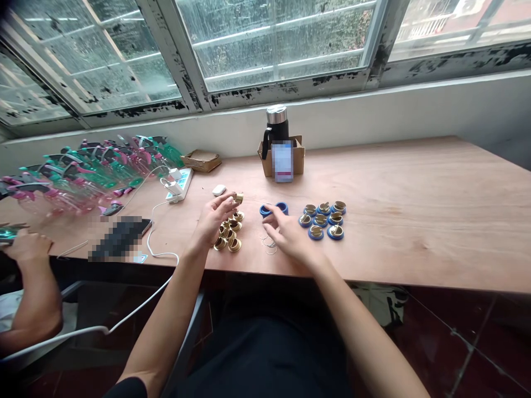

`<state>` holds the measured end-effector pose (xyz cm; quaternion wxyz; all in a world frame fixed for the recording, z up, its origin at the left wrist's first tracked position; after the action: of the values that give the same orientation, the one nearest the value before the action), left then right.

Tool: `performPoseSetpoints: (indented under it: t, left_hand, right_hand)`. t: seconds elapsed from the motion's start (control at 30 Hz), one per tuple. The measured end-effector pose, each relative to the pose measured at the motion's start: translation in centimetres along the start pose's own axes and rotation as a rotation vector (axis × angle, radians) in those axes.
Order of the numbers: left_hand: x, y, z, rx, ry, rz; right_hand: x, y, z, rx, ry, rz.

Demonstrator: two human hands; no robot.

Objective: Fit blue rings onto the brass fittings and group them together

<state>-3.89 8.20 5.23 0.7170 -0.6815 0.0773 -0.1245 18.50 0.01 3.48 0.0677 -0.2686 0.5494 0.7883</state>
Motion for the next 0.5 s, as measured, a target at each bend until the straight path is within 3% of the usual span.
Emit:
performPoseSetpoints:
  t: [0.17, 0.33, 0.5]
  left_hand:
    - [-0.1, -0.9, -1.5, -0.001, -0.141, -0.328]
    - [0.9, -1.2, -2.3, -0.127, -0.043, -0.494]
    - [1.7, -1.1, -2.8, -0.235, -0.025, -0.596]
  right_hand:
    - [2.3, -2.5, 0.6, 0.031, -0.004, 0.092]
    - [2.3, -3.3, 0.8, 0.054, -0.025, 0.106]
    - [2.0, -3.0, 0.7, 0.062, -0.035, 0.099]
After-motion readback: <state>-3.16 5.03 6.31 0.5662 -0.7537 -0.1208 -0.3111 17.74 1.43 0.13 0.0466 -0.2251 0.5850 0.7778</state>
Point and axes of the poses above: each hand's wrist, its own z-axis towards the middle knuckle, its own x-axis out of the palm, y = z × x, the point moved 4 cm from there along z, towards the middle knuckle, and after that the axes turned 11 degrees about y, right-handed, at the moved point
